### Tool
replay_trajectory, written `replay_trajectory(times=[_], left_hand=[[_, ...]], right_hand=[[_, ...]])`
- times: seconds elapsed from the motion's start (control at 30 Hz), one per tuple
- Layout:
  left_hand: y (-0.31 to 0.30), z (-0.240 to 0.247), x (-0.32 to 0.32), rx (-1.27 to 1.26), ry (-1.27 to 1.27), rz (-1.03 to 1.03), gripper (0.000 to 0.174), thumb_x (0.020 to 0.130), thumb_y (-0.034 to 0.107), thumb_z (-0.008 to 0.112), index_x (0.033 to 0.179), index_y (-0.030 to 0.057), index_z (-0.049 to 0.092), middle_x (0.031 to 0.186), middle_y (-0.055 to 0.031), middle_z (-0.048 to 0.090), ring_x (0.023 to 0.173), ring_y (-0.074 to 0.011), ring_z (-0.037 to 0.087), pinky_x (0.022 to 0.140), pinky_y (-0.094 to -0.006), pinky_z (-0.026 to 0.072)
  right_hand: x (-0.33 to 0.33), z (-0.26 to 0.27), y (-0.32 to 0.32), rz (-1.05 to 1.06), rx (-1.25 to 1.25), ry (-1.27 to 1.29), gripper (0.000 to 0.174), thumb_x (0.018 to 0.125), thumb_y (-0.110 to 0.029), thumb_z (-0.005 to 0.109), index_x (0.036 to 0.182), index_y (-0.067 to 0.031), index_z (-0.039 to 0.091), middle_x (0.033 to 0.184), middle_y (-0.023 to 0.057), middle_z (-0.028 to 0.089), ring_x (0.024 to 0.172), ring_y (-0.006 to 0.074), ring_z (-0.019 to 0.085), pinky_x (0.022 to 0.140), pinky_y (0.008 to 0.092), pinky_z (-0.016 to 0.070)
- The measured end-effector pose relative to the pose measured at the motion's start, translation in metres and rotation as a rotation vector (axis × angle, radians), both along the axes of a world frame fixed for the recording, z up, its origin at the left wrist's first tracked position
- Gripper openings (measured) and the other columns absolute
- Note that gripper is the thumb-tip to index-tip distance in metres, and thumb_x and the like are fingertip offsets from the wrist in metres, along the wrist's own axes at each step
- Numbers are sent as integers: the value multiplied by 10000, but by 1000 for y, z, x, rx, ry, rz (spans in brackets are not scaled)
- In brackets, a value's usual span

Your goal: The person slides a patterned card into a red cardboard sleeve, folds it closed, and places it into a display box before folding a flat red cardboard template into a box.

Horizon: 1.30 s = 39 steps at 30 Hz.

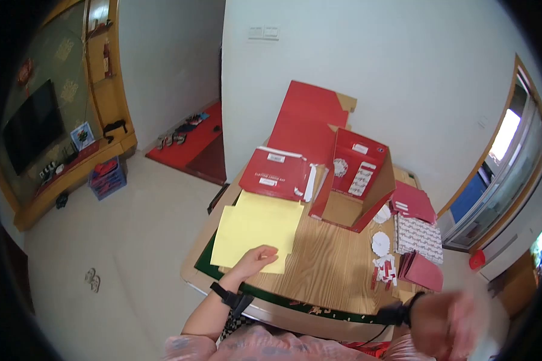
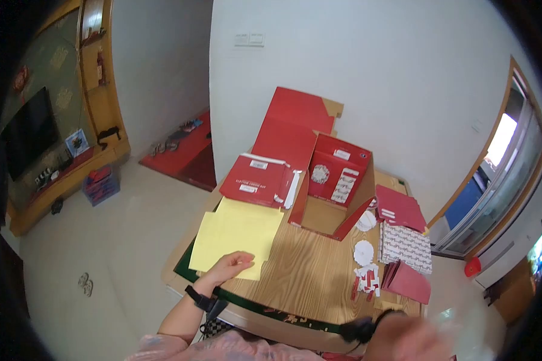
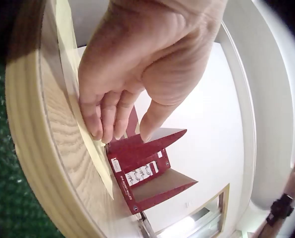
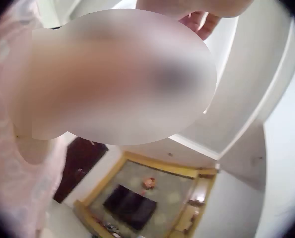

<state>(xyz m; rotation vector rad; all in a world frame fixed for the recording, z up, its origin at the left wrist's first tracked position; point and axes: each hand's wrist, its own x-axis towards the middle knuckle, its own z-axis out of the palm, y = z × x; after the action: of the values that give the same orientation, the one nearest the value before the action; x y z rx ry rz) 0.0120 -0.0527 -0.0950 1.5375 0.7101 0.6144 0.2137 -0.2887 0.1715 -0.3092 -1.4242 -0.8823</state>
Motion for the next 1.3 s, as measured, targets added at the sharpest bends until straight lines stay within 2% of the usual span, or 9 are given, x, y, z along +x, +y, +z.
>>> replay_trajectory(times=[0.1, 0.2, 0.43, 0.57, 0.67, 0.83, 0.97, 1.17, 1.3], left_hand=[[1, -10, -1, 18, 17, 0, 327, 847, 227, 619, 1097, 24, 572, 1023, -76, 613, 929, -135, 556, 820, -256, 436], [0, -2, 2, -5, 32, 21, 322, 844, 228, 622, 1091, 26, 577, 1015, -79, 614, 922, -137, 557, 818, -257, 439], [0, 63, 3, 359, 209, -90, 413, 793, 299, 654, 1096, 30, 575, 1059, -137, 602, 982, -247, 562, 859, -327, 432], [40, 109, 13, 774, 395, 15, 378, 765, 261, 649, 1057, 27, 597, 1072, -196, 584, 1018, -336, 539, 865, -391, 429], [75, 125, 29, 891, 573, 106, 359, 762, 246, 641, 1039, 20, 604, 1022, -195, 606, 975, -339, 565, 837, -406, 445], [144, 88, 61, 891, 742, 72, 348, 754, 231, 629, 1030, 21, 596, 948, -183, 630, 908, -349, 597, 803, -419, 470], [151, 72, 88, 887, 848, 81, 401, 761, 225, 607, 1102, 33, 520, 1128, -174, 555, 1076, -322, 513, 856, -447, 445], [156, 41, 117, 911, 894, 52, 403, 831, 195, 474, 1196, 34, 416, 1300, -171, 409, 1262, -283, 332, 948, -536, 342], [152, 57, 119, 946, 1074, 4, 278, 812, 148, 470, 1061, 69, 564, 1013, -130, 625, 989, -266, 587, 934, -538, 340]], right_hand=[[-28, 17, -17, 475, 133, -418, 436, 733, -111, 608, 1156, -94, 502, 1202, 28, 444, 1117, 167, 422, 923, 287, 441], [-47, 27, -6, 635, 101, -341, 285, 731, -76, 596, 1011, -49, 549, 997, 9, 469, 975, 144, 453, 887, 278, 464], [-31, 5, -21, 644, -193, -417, 306, 698, -7, 626, 987, -47, 533, 987, 5, 484, 955, 99, 494, 727, 228, 533], [-29, 7, -15, 617, 380, -341, 300, 695, -16, 637, 970, -53, 523, 952, 0, 500, 950, 121, 511, 753, 245, 528], [-24, 3, -24, 680, 29, -350, 271, 672, 22, 635, 916, -58, 547, 948, 2, 504, 943, 130, 518, 772, 251, 520], [-11, -4, -43, 613, -409, -314, 239, 651, 51, 643, 841, -67, 557, 916, 0, 516, 941, 117, 528, 699, 220, 494], [-17, 4, -28, 556, 14, -218, 298, 702, -37, 658, 958, -89, 516, 984, -15, 495, 953, 106, 525, 708, 221, 481], [-2, 3, -36, 546, -191, -323, 312, 711, -74, 669, 979, -89, 511, 1005, -16, 501, 954, 111, 532, 732, 268, 521], [-3, 0, -47, 484, -336, -245, 285, 702, -37, 669, 943, -71, 519, 956, -6, 532, 919, 115, 565, 687, 257, 534]])
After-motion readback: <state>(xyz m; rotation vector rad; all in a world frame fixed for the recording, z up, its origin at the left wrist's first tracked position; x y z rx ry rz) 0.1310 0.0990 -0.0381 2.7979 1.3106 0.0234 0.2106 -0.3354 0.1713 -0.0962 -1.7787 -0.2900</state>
